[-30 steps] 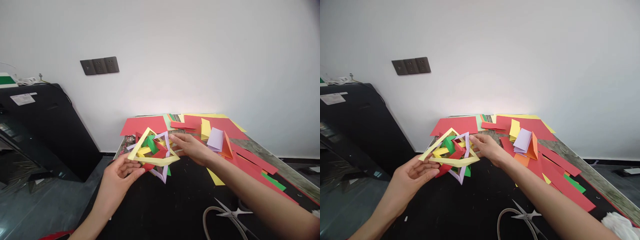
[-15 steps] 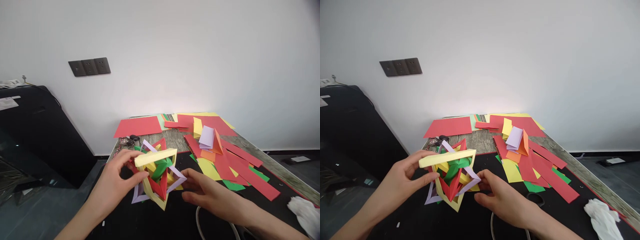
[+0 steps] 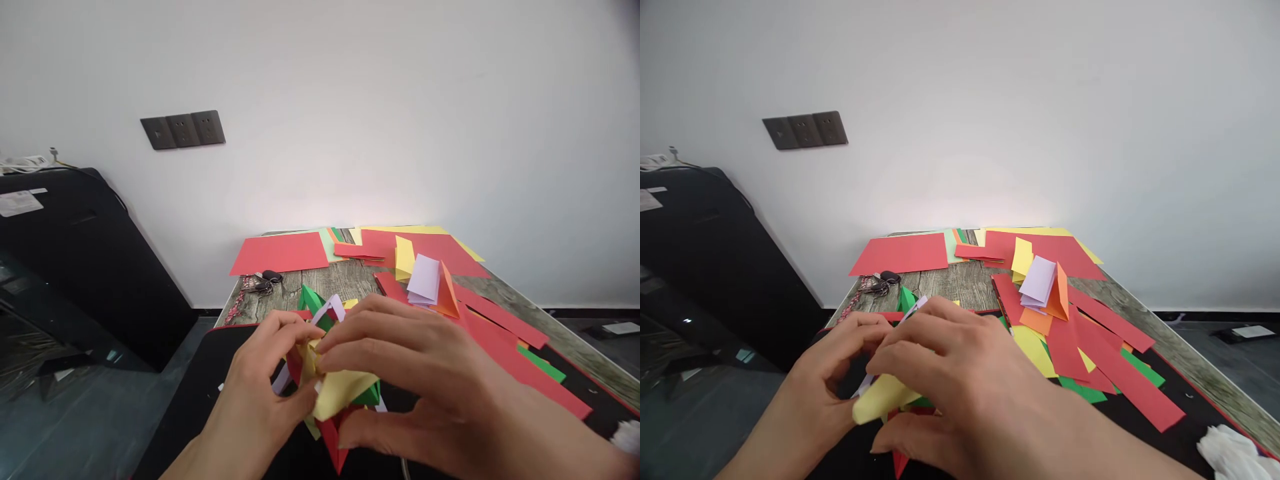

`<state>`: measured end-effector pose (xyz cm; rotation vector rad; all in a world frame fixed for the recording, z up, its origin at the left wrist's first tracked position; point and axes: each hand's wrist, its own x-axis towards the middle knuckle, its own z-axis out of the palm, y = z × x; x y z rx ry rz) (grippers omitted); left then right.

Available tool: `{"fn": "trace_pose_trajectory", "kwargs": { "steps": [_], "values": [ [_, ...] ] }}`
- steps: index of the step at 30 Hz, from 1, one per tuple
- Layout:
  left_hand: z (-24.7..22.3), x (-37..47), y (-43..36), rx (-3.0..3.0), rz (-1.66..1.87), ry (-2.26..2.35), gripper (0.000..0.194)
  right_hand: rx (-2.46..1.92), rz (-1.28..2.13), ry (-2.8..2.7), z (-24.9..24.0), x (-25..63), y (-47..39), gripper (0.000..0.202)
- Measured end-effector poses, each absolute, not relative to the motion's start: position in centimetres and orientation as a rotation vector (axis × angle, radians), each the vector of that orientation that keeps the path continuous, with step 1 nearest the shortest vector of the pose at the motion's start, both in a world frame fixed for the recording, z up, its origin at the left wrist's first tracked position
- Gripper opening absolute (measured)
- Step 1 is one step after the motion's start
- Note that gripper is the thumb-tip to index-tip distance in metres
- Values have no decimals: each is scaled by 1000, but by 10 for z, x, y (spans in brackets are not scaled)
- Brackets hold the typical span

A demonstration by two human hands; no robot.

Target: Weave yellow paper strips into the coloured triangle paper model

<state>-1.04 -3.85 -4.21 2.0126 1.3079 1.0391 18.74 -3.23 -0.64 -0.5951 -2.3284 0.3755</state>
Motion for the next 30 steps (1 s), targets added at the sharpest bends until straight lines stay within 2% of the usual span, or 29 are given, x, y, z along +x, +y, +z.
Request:
{"fn": "trace_pose_trajectory", "kwargs": {
  "steps": [4, 8, 13, 17, 22, 26, 30],
  "values": [
    [-40, -7, -40, 2104, 1078, 1232, 27, -520, 269, -2249, -22, 182, -28, 7],
    [-42, -7, -41, 2222, 1114, 1193, 25, -584, 225, -2257, -28, 187, -28, 12],
    [-45, -5, -43, 2287, 1169, 1195, 40, -674, 24, -2186, -34, 181, -35, 9],
    [-44, -1, -45, 2304, 1162, 1222, 38, -713, -123, -2118, -38, 179, -37, 8],
    [-42, 0, -47, 2332, 1095, 1251, 37, -724, 61, -2162, -31, 188, -34, 13],
    [-42, 1, -43, 2349, 1124, 1224, 30, -672, 200, -2146, -32, 189, -29, 8],
    [-42, 1, -43, 2338, 1107, 1267, 34, -613, 369, -2176, -35, 190, -26, 9]
  ]
}}
